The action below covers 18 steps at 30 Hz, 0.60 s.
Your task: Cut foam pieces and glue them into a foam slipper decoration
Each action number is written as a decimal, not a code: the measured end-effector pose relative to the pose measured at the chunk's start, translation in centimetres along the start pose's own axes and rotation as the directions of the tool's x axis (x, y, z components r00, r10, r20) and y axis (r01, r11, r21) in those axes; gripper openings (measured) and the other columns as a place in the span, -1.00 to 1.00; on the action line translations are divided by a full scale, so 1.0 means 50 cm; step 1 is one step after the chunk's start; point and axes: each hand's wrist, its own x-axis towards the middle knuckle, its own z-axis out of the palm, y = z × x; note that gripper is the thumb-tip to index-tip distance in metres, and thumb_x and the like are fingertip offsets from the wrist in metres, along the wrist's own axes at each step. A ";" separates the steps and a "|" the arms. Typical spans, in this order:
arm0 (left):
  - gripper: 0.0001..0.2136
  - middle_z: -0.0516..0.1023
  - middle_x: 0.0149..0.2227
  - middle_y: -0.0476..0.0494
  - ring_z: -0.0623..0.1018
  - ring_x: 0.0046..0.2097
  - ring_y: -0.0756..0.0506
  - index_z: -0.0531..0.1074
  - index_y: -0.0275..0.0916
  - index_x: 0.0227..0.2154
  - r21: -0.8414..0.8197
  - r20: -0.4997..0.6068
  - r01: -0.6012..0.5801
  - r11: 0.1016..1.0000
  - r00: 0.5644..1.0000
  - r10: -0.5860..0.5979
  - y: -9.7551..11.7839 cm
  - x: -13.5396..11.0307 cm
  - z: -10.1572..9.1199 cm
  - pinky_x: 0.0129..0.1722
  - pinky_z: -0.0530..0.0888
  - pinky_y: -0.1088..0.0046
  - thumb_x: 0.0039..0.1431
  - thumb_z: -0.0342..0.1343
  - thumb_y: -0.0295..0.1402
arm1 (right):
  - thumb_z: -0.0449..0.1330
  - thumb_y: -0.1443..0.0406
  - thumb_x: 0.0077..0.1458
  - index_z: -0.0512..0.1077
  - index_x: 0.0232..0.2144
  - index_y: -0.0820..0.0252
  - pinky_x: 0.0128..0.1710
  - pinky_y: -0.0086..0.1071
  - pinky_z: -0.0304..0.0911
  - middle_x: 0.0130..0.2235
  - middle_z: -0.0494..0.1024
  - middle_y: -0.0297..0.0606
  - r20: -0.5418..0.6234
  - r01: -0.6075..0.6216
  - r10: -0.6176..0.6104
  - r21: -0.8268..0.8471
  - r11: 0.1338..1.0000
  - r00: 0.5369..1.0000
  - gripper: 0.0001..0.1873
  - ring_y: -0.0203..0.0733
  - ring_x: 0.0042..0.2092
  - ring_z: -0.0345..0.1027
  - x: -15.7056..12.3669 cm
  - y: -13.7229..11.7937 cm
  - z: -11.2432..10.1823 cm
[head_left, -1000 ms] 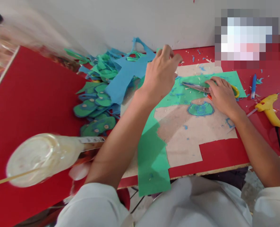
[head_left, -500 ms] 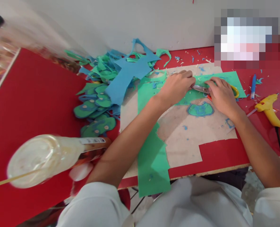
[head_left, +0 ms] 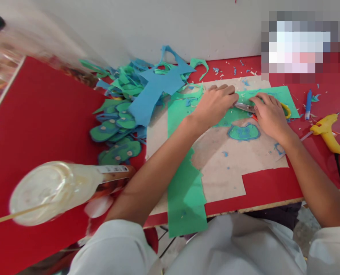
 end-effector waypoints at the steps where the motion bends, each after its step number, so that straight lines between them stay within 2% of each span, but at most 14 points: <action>1: -0.78 0.67 -0.02 -0.27 0.65 0.04 -0.27 0.62 -0.23 -0.09 -0.004 -0.009 -0.003 1.000 1.000 0.003 0.000 0.000 0.001 -0.08 0.45 0.18 0.53 0.04 -0.49 | -0.04 0.36 0.51 0.47 0.33 0.12 0.27 0.18 0.32 0.31 0.53 0.08 -0.001 0.000 0.000 -0.002 1.000 1.000 -0.51 0.30 0.30 0.39 0.000 0.000 0.000; 9: -0.74 0.68 -0.07 -0.25 0.66 -0.03 -0.25 0.64 -0.20 -0.12 -0.007 0.011 0.007 1.000 1.000 -0.007 0.007 -0.001 -0.004 -0.08 0.45 0.17 0.54 0.02 -0.48 | -0.07 0.34 0.54 0.48 0.30 0.14 0.27 0.15 0.32 0.30 0.54 0.07 -0.005 -0.001 0.001 -0.018 1.000 1.000 -0.52 0.28 0.29 0.40 0.000 -0.003 -0.001; 14: -0.77 0.68 -0.02 -0.27 0.68 -0.03 -0.26 0.61 -0.24 -0.08 0.020 0.069 0.025 0.999 0.997 -0.026 0.009 -0.003 -0.010 -0.05 0.46 0.17 0.55 0.02 -0.46 | -0.05 0.35 0.52 0.48 0.31 0.13 0.27 0.15 0.32 0.31 0.53 0.07 0.002 -0.008 0.008 -0.015 1.000 1.000 -0.52 0.28 0.30 0.40 0.000 -0.003 -0.001; 18: -0.76 0.66 0.03 -0.28 0.69 -0.03 -0.24 0.58 -0.25 -0.03 0.032 0.098 0.041 0.999 0.994 -0.044 0.010 -0.006 -0.018 -0.05 0.47 0.22 0.53 0.00 -0.52 | -0.05 0.35 0.52 0.48 0.32 0.14 0.27 0.14 0.32 0.31 0.53 0.08 0.012 -0.010 0.010 -0.013 1.000 1.000 -0.52 0.28 0.30 0.39 0.001 -0.004 -0.004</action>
